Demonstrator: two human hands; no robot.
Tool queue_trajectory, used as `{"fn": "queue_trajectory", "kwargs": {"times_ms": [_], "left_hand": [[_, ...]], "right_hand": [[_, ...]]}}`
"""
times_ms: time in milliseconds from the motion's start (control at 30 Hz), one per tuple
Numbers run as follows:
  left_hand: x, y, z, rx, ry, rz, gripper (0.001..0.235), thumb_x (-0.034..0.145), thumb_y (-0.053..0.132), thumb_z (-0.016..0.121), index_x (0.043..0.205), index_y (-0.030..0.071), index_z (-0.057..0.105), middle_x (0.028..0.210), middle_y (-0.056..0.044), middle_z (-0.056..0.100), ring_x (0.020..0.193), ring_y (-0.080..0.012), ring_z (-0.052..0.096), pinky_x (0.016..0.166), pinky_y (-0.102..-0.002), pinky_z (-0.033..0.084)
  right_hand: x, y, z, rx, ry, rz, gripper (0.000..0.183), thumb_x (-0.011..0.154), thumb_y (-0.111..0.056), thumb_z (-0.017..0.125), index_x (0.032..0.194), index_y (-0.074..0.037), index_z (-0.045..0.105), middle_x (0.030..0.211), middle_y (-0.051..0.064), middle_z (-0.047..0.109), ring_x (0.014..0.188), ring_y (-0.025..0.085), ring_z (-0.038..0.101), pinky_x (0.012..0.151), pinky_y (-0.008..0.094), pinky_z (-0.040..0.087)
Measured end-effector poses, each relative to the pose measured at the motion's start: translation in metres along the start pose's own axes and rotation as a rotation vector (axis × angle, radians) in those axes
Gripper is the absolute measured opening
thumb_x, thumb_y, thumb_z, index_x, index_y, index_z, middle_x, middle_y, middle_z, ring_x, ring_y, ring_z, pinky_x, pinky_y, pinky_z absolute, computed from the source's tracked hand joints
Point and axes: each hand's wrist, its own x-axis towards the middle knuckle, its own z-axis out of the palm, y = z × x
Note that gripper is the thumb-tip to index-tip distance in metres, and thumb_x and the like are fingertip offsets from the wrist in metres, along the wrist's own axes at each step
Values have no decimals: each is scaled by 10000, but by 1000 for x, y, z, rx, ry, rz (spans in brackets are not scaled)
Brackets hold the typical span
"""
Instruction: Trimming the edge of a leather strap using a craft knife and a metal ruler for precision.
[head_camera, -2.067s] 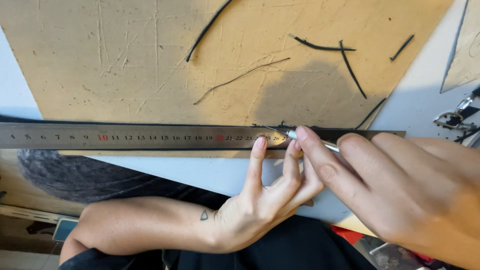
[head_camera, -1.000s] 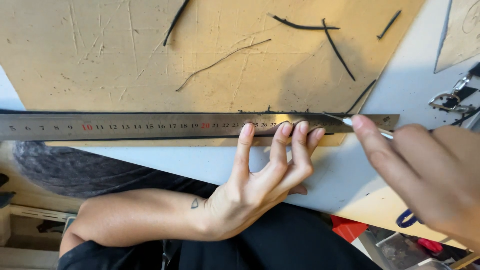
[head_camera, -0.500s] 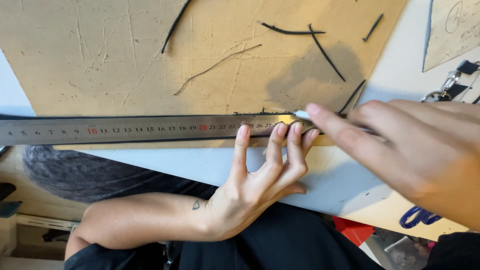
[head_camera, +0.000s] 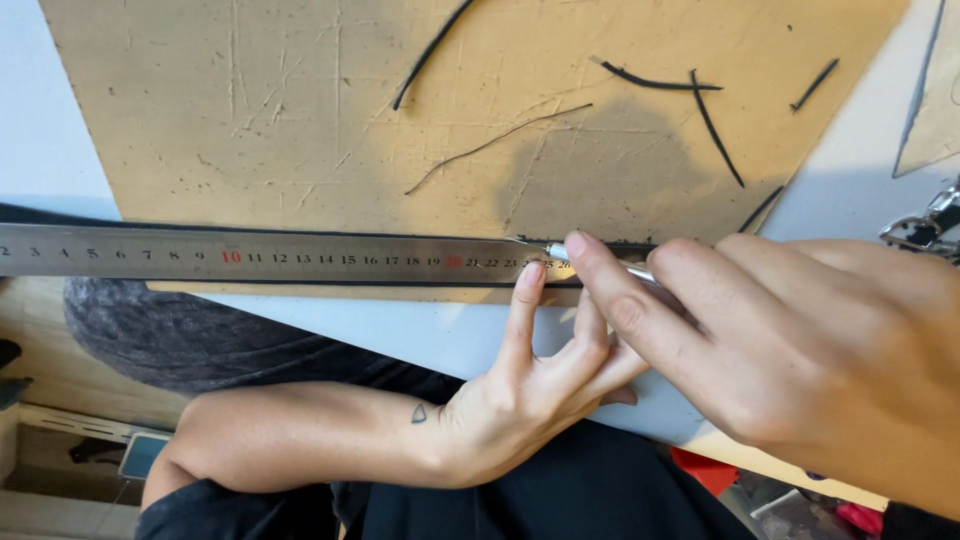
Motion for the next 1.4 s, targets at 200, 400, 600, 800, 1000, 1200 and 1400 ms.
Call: {"fn": "queue_trajectory", "kwargs": {"times_ms": [200,400,600,800,1000,1200,1400], "left_hand": [[-2,-3,1,-5,-3,25,443,1206,475,358,1500,211,558,1429,51,500,1284,-127,575,1081,-470,533],[-4,6,5,-2,-5,17,368,1166,268,471,1513,208,578,1488,28,462,1324,-148,527,1091,-476,535],[-1,-3,-1,-11,-26,43,378,1182,275,419,1496,147,586,1414,51,539,1345,-133,525,1089,-428,540],[0,-1,0,54,-29,70,402,1195,223,521,1577,133,433,1410,56,545,1335,-178,529,1055,-401,574],[-6,5,0,-11,-68,90,966,1124,971,404,1614,138,406,1506,8,514,1404,-218,460,1104,-489,519],[-15,10,-1,-91,-42,51,803,1174,828,499,1580,135,494,1525,18,516,1409,-150,487,1105,-505,474],[-13,4,1,-140,56,26,409,1167,255,415,1500,155,629,1489,16,501,1396,-181,481,1092,-482,513]], "right_hand": [[-4,-5,1,16,-41,6,456,1072,-230,467,1422,-104,731,656,-42,431,456,141,428,455,279,297],[-18,-9,4,7,-97,24,507,1050,-217,453,1455,-63,716,653,-11,424,455,179,422,466,324,277],[-42,-12,7,-7,-156,47,560,1029,-205,439,1488,-22,701,650,21,416,455,216,416,478,369,256],[-100,-8,33,61,-348,211,714,942,-326,359,1609,-104,481,715,56,481,423,292,502,518,439,365],[-66,22,33,115,-4,237,457,1152,-95,541,1578,18,664,1116,134,686,850,327,650,826,446,494],[-38,41,63,244,399,245,171,1310,114,766,1479,145,763,1377,314,738,1141,470,709,1025,532,585],[-43,19,70,245,466,254,242,1181,-153,836,1348,22,820,1262,230,783,1062,432,643,971,518,514]]}}
